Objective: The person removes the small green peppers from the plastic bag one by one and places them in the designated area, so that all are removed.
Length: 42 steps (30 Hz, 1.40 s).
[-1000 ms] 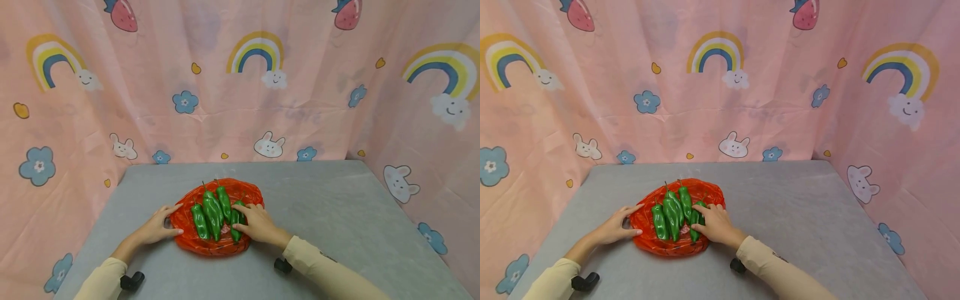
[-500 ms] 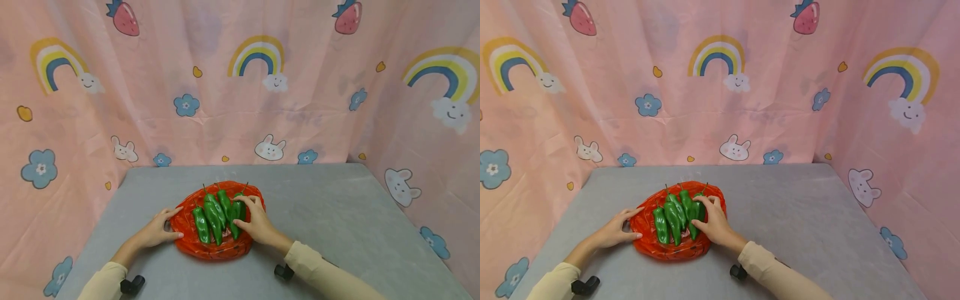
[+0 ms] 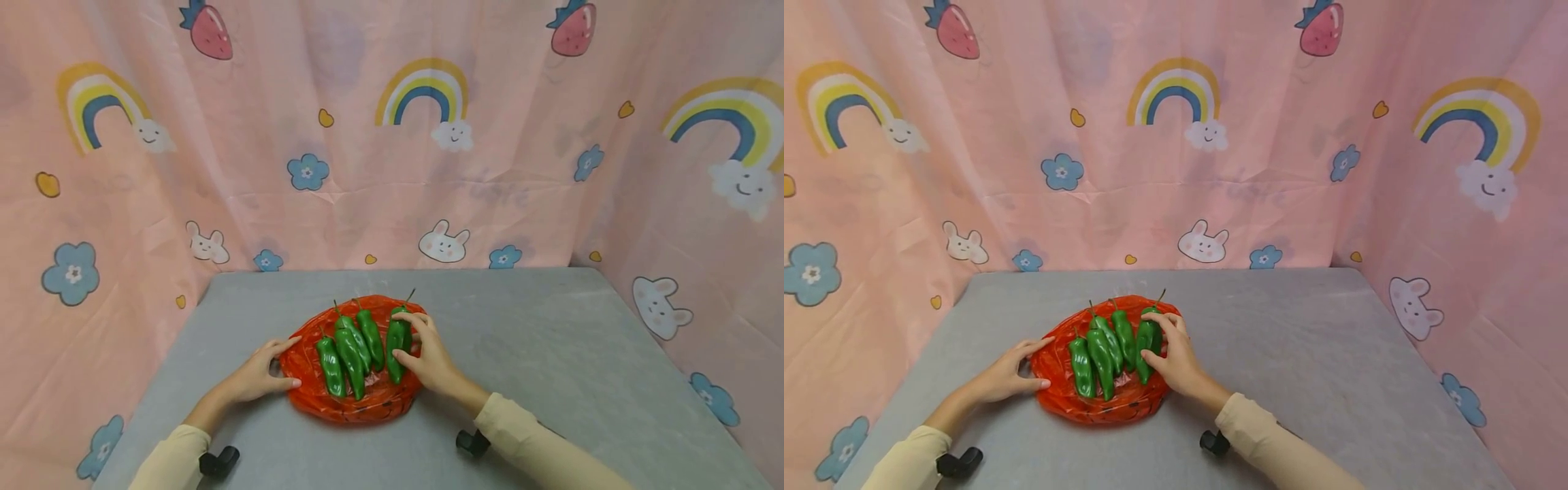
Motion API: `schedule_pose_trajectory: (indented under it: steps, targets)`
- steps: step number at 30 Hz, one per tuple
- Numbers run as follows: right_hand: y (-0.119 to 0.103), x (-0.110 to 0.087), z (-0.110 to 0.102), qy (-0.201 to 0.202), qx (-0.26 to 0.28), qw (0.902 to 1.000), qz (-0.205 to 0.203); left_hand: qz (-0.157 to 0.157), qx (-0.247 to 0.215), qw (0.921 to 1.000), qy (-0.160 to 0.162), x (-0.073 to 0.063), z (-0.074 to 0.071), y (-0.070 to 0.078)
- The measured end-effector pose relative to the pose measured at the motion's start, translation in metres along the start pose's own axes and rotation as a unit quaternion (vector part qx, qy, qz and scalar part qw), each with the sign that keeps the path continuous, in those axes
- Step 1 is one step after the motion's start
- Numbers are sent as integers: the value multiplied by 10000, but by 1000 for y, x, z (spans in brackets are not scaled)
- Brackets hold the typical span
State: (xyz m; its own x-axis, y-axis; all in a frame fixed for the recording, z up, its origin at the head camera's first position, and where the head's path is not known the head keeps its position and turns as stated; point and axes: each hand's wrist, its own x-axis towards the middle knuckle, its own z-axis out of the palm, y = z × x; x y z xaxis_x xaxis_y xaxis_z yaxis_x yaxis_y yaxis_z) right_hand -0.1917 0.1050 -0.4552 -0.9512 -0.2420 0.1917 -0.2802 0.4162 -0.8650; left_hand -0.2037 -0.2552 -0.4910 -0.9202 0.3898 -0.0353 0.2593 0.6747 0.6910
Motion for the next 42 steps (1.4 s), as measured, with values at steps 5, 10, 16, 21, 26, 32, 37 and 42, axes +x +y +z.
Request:
schedule_pose_trajectory:
  steps: [5,10,16,21,26,32,37,42]
  targets:
    - [-3,-2,-9,0,49,10000,80,-34,-82,9999,-59,0,0,-1]
    - [-4,-5,-19,-103,125,9998,68,53,-137,9999,-21,-1,0,0]
    - [1,-6,-32,-230,49,9996,-167,159,-204,9997,-26,-2,-1,0]
    - [6,-7,-42,-277,-21,9987,-415,198,-172,9997,-35,-2,-1,-2]
    - [12,-5,-52,-298,-165,9977,-582,56,-200,9998,-50,-3,2,-4]
    - [19,-3,-64,-341,-233,9972,-629,-61,-173,9998,-61,-3,2,-3]
    - [24,-1,-74,-281,-311,9970,-657,-76,-21,9999,-102,-2,-1,2]
    - [30,3,-85,-209,-425,9970,-620,-112,222,9996,-94,-2,-4,4]
